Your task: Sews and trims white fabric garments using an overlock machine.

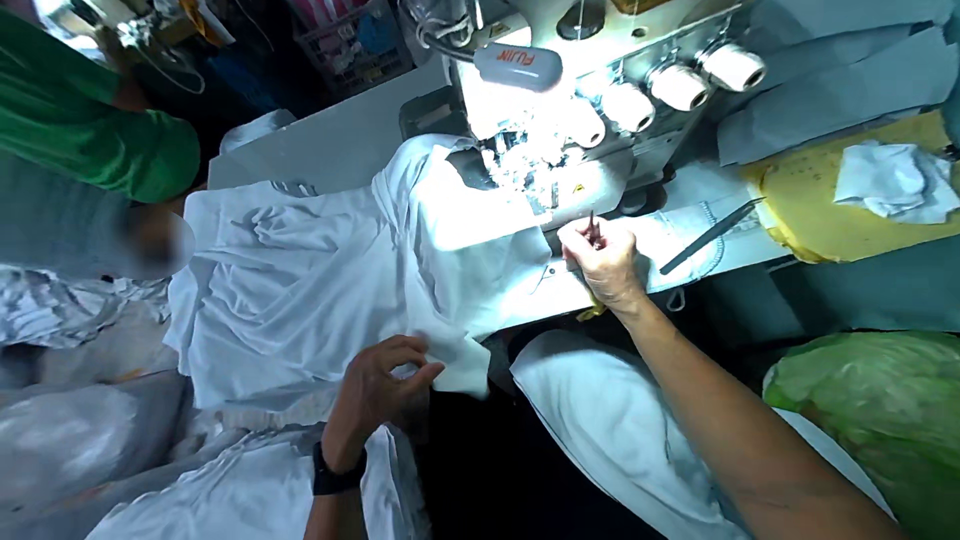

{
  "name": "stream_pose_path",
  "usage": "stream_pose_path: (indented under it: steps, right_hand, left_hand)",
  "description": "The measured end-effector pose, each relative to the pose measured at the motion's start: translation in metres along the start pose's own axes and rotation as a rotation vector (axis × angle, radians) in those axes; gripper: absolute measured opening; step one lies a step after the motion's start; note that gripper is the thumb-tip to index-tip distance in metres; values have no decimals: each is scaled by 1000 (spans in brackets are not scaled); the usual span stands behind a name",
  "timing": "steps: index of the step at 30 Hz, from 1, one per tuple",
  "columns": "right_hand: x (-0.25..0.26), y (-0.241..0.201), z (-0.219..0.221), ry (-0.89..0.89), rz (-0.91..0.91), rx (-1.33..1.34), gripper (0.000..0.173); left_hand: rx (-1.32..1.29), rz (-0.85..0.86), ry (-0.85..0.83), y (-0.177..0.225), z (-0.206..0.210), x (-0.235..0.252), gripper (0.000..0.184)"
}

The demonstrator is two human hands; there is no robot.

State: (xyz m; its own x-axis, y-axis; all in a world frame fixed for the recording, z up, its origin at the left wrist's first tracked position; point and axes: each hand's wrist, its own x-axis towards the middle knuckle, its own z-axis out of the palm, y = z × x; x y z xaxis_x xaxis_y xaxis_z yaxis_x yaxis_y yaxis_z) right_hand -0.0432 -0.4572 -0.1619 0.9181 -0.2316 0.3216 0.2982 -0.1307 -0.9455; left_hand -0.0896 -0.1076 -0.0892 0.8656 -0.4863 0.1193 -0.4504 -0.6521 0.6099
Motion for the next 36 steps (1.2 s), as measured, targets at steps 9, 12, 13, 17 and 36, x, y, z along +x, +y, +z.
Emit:
stream_pose_path:
  steps: [9, 12, 13, 17, 36]
  right_hand:
    - [-15, -31, 17, 58, -4, 54, 29]
    - [-27, -46, 40, -109, -164, 60, 20]
    - [-31, -50, 49, -177, -191, 92, 18]
    - [-53, -59, 78, -429, -61, 234, 40]
    - [-39, -7, 17, -448, -381, -329, 32]
  left_hand:
    - [253, 184, 4, 15, 5, 31, 25]
    - [401, 272, -14, 8, 10, 41, 14]
    - [380, 298, 9, 6, 10, 44, 14]
    - [-3, 330, 98, 29, 2, 64, 14]
    - [-158, 196, 43, 47, 0, 170, 4]
